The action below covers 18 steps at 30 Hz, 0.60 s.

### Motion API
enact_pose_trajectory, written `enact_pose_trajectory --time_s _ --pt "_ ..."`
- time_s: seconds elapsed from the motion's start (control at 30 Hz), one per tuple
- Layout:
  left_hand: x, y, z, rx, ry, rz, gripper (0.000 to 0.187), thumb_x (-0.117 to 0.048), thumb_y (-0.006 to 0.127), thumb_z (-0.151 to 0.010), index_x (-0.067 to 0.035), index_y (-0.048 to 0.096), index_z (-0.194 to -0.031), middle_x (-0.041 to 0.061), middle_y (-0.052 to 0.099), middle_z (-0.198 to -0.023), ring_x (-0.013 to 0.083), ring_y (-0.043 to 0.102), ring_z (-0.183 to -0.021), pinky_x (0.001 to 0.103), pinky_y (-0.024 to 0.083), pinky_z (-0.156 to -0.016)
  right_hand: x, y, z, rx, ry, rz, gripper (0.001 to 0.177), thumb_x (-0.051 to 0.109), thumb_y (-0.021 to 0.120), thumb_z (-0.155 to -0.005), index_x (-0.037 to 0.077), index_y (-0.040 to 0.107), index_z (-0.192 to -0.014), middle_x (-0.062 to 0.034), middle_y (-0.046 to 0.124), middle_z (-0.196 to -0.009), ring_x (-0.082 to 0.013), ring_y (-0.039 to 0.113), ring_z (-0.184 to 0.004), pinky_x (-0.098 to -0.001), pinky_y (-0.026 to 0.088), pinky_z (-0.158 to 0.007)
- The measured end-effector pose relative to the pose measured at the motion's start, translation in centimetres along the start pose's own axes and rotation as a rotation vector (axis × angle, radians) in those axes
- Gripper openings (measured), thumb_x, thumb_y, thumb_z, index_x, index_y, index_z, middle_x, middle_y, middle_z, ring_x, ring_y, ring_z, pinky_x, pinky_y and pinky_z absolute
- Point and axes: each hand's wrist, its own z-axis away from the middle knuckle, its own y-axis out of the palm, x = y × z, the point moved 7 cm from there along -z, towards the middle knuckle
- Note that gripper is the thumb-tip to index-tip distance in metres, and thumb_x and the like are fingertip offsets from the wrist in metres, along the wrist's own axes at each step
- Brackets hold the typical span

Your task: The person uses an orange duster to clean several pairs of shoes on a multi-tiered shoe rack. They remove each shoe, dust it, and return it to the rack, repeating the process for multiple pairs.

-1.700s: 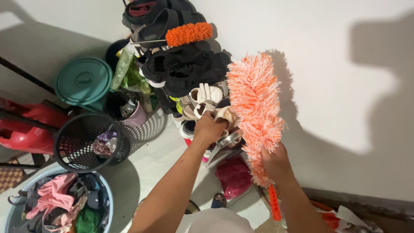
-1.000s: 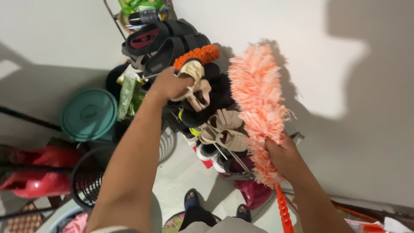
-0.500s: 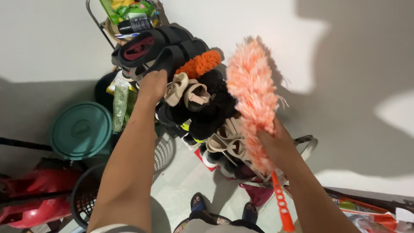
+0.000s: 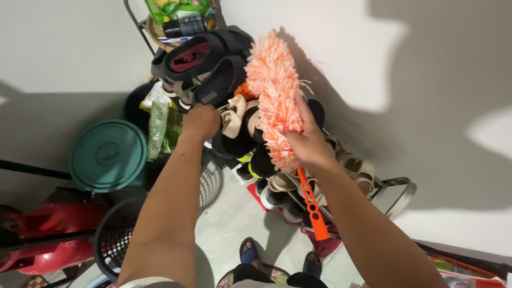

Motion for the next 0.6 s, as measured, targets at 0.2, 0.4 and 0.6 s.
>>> enact_pose_trajectory --time_s 0.2,0.4,0.6 --pt "-1.0 -4.6 0.9 -0.318 0.045 0.199 0.027 -0.030 0.054 -0.102 -0.005 0.065 -0.101 0.021 0.070 -0.100 0.0443 0.068 -0.090 0.055 0.053 -0.077 0.2 -0.1 0.5 -0.076 0.049 0.161 0.078 -0.015 0.043 -0.086 0.016 0.050 -0.157 -0.0084 0.056 -0.160 -0.0169 0.053 -0.086 -0.0243 0.046 -0.069" --pt "-2.4 -9.4 5.4 -0.521 -0.107 0.584 0.026 -0.026 0.051 -0.108 -0.004 0.062 -0.100 0.023 0.069 -0.088 0.0457 0.066 -0.083 0.055 0.050 -0.071 1.1 0.5 0.0 -0.241 -0.006 0.169 0.051 -0.010 0.040 -0.085 0.010 0.074 -0.117 -0.0078 0.055 -0.129 -0.0186 0.064 -0.115 -0.0372 0.058 -0.080" --pt "-7.1 -10.4 14.2 -0.543 -0.077 1.010 0.017 -0.015 0.050 -0.106 -0.004 0.060 -0.099 0.017 0.066 -0.078 0.0347 0.069 -0.069 0.043 0.054 -0.065 2.8 6.4 -1.0 -0.131 -0.265 -0.033 0.024 0.006 0.053 -0.107 0.002 0.073 -0.119 -0.0077 0.063 -0.129 -0.0143 0.062 -0.120 -0.0269 0.047 -0.106"
